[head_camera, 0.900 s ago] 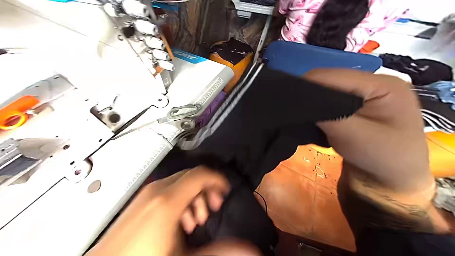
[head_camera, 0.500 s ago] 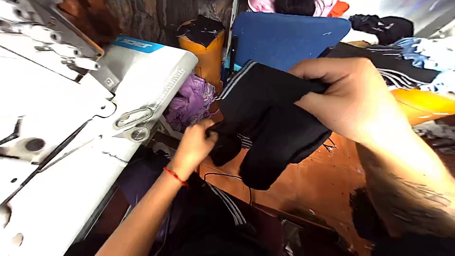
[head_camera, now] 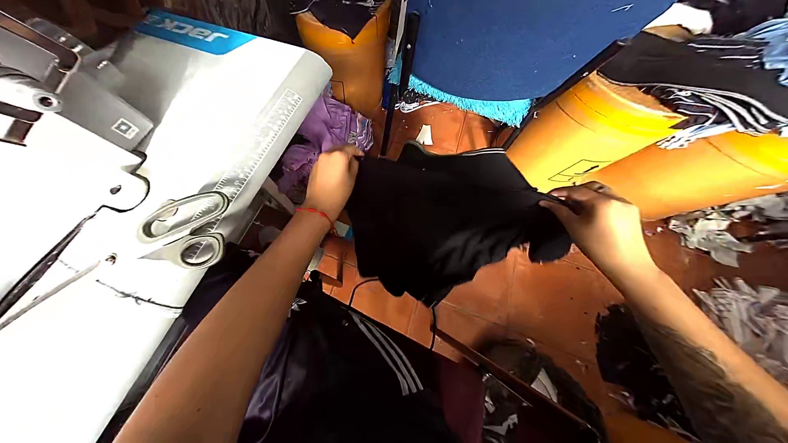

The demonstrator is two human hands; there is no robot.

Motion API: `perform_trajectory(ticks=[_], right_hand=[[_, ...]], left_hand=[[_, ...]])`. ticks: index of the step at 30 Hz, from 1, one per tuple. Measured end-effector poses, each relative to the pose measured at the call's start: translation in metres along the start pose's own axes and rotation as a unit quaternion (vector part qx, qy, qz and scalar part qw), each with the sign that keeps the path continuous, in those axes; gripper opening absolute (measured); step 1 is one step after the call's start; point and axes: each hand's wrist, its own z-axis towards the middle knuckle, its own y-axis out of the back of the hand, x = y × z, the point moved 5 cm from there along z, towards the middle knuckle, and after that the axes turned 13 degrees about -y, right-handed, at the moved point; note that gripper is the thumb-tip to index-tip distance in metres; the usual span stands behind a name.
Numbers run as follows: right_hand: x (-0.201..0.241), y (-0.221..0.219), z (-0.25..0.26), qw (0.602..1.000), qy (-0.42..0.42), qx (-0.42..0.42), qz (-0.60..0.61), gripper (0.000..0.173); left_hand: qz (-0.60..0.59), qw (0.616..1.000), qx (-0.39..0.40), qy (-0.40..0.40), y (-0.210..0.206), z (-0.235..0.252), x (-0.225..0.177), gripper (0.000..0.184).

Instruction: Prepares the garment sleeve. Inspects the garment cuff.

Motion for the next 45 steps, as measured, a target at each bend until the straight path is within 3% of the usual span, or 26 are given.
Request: perform_trajectory(ticks=[2,4,8,12,16,18,22,24,27,29,31,33,36,38,39,41,43,45], right_hand=[[-0.007,0.001,-0.016,1.000,0.011,-0.019,0.012,0.012],[-0.023,-0.013,-0.036,1.000,0.019,-0.007,0.020,0.017],[-0.051,-0.073,-0.075,0.998,0.000,0.060,0.032,0.019],[-0.060,-0.129,-0.114,0.983,0.010,0.182,0.038,0.018],[-0.055,-0.113,-0.113,0.976,-0.026,0.213,0.032,0.018],[-0.056,-0.109,-0.101,0.973,-0.064,0.221,0.022,0.015],[-0.050,-0.123,-0.074,0.936,-0.231,0.266,0.024,0.018],[-0.047,-0.119,-0.061,0.930,-0.272,0.234,0.081,0.020],[-0.038,-0.083,-0.046,0.962,-0.209,0.135,0.115,0.021],[-0.041,-0.057,-0.042,0.982,-0.139,0.061,0.109,0.023],[-0.047,-0.043,-0.045,0.994,-0.065,0.008,0.092,0.024],[-0.050,-0.044,-0.056,0.997,-0.009,0.004,0.080,0.026],[-0.057,-0.074,-0.087,0.996,0.006,0.069,0.049,0.026],[-0.062,-0.104,-0.111,0.986,-0.009,0.169,-0.002,0.027],[-0.064,-0.119,-0.123,0.966,-0.035,0.253,-0.046,0.028],[-0.074,-0.147,-0.144,0.865,-0.108,0.466,-0.151,0.035],[-0.082,-0.164,-0.158,0.794,-0.114,0.563,-0.200,0.033],[-0.075,-0.169,-0.160,0.781,-0.103,0.585,-0.196,0.031]], left_hand=[[-0.012,0.997,-0.046,-0.053,-0.003,-0.005,-0.005,0.023],[-0.017,0.997,-0.030,-0.064,-0.017,-0.021,-0.002,0.021],[-0.014,0.996,0.090,0.011,-0.069,-0.070,0.022,0.024],[-0.018,0.964,0.251,0.090,-0.105,-0.115,0.040,0.027],[-0.078,0.921,0.351,0.152,-0.089,-0.123,0.044,0.029],[-0.099,0.912,0.359,0.171,-0.082,-0.118,0.051,0.026],[-0.099,0.924,0.321,0.183,-0.088,-0.102,0.050,0.029],[-0.106,0.949,0.250,0.160,-0.088,-0.088,0.040,0.029],[-0.111,0.990,0.058,0.063,-0.068,-0.067,0.024,0.026],[-0.107,0.992,-0.061,0.000,-0.051,-0.058,0.015,0.024],[-0.111,0.987,-0.110,-0.029,-0.039,-0.055,0.010,0.023],[-0.116,0.988,-0.094,-0.030,-0.041,-0.058,0.011,0.024],[-0.093,0.996,0.000,0.008,-0.067,-0.077,0.026,0.023],[-0.067,0.983,0.157,0.073,-0.091,-0.099,0.041,0.026],[-0.053,0.957,0.261,0.112,-0.104,-0.112,0.049,0.032],[-0.017,0.903,0.393,0.171,-0.113,-0.139,0.055,0.061],[0.015,0.892,0.413,0.185,-0.093,-0.152,0.050,0.066],[0.025,0.912,0.373,0.169,-0.058,-0.162,0.039,0.055]])
